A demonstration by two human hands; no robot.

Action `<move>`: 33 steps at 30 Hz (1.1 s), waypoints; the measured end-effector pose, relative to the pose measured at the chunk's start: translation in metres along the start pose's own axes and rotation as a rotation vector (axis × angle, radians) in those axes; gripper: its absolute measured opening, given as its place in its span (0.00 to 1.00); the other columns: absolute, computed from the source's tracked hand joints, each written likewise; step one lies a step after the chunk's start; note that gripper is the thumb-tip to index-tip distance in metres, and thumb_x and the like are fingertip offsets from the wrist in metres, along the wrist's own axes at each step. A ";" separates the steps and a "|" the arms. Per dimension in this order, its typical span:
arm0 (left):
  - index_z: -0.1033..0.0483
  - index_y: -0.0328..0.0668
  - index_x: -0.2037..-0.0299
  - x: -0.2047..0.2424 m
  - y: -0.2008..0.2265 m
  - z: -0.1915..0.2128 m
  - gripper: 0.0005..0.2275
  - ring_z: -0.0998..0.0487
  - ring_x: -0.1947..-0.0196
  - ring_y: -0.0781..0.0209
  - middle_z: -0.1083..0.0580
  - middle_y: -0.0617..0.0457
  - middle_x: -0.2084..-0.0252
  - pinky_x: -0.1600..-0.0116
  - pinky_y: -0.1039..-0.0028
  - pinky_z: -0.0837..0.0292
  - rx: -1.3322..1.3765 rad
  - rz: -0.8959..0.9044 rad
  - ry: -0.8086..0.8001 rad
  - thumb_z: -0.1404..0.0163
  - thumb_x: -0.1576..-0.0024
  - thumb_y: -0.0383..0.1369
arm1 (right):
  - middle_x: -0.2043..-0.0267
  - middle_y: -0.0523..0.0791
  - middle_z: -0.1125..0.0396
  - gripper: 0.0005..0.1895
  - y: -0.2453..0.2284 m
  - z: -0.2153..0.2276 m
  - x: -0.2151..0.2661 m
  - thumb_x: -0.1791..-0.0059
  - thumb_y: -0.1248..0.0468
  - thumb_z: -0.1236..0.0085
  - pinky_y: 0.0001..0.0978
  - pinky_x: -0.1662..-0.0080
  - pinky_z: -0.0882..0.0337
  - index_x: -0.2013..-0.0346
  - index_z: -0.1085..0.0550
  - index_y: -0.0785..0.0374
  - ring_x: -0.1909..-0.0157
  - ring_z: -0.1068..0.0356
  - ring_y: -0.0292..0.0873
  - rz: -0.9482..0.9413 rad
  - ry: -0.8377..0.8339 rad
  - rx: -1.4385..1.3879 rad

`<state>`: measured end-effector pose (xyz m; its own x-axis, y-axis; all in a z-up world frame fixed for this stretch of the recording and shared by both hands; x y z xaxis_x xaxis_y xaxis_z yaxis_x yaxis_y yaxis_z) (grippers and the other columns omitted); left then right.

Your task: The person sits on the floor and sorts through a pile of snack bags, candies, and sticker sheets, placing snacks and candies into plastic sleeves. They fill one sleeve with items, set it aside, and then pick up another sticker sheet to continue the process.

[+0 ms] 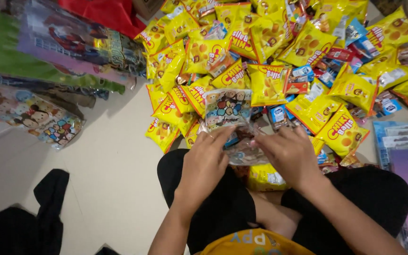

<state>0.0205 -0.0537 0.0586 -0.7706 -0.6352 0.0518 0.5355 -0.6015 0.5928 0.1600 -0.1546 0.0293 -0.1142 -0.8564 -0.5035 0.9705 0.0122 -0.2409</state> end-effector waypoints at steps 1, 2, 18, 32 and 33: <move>0.29 0.47 0.34 0.001 0.000 0.001 0.28 0.26 0.50 0.44 0.24 0.47 0.41 0.54 0.57 0.22 0.002 0.007 -0.006 0.52 0.49 0.22 | 0.74 0.39 0.27 0.05 -0.003 -0.001 0.002 0.49 0.59 0.38 0.37 0.59 0.36 0.59 0.18 0.47 0.65 0.29 0.42 -0.003 -0.008 -0.005; 0.29 0.47 0.34 0.002 0.001 0.002 0.27 0.26 0.50 0.44 0.25 0.48 0.41 0.55 0.57 0.21 -0.006 0.003 -0.007 0.52 0.48 0.22 | 0.72 0.37 0.27 0.06 -0.010 0.004 0.004 0.48 0.59 0.39 0.37 0.55 0.37 0.57 0.20 0.43 0.61 0.29 0.42 0.042 0.044 0.107; 0.29 0.47 0.37 0.013 0.008 -0.005 0.24 0.28 0.56 0.49 0.28 0.60 0.37 0.67 0.60 0.24 -0.219 -0.062 0.067 0.51 0.46 0.24 | 0.44 0.49 0.29 0.26 0.016 -0.029 0.046 0.52 0.61 0.42 0.51 0.60 0.27 0.39 0.31 0.60 0.56 0.26 0.59 -0.161 -0.421 0.049; 0.30 0.60 0.35 -0.048 -0.029 0.018 0.27 0.24 0.44 0.42 0.27 0.54 0.35 0.52 0.48 0.29 -0.033 0.061 0.018 0.57 0.48 0.26 | 0.55 0.51 0.25 0.08 0.104 0.010 0.002 0.39 0.71 0.49 0.31 0.60 0.26 0.54 0.23 0.72 0.65 0.28 0.40 -0.474 0.236 -0.546; 0.32 0.65 0.35 -0.046 -0.026 0.021 0.29 0.23 0.44 0.41 0.27 0.55 0.34 0.52 0.47 0.29 -0.018 0.091 -0.016 0.58 0.49 0.25 | 0.58 0.52 0.26 0.08 0.123 0.006 -0.002 0.37 0.73 0.50 0.29 0.64 0.28 0.47 0.24 0.73 0.69 0.31 0.40 -0.527 0.295 -0.548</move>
<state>0.0347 0.0010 0.0575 -0.7241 -0.6797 0.1173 0.6094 -0.5508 0.5703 0.2806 -0.1548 0.0059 -0.6519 -0.6502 -0.3903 0.5411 -0.0383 -0.8401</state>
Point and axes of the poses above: each hand's wrist, its own x-axis away from the middle knuckle, its own z-axis out of the back of the hand, y = z × x, the point moved 8 cm from there along -x, towards the middle knuckle
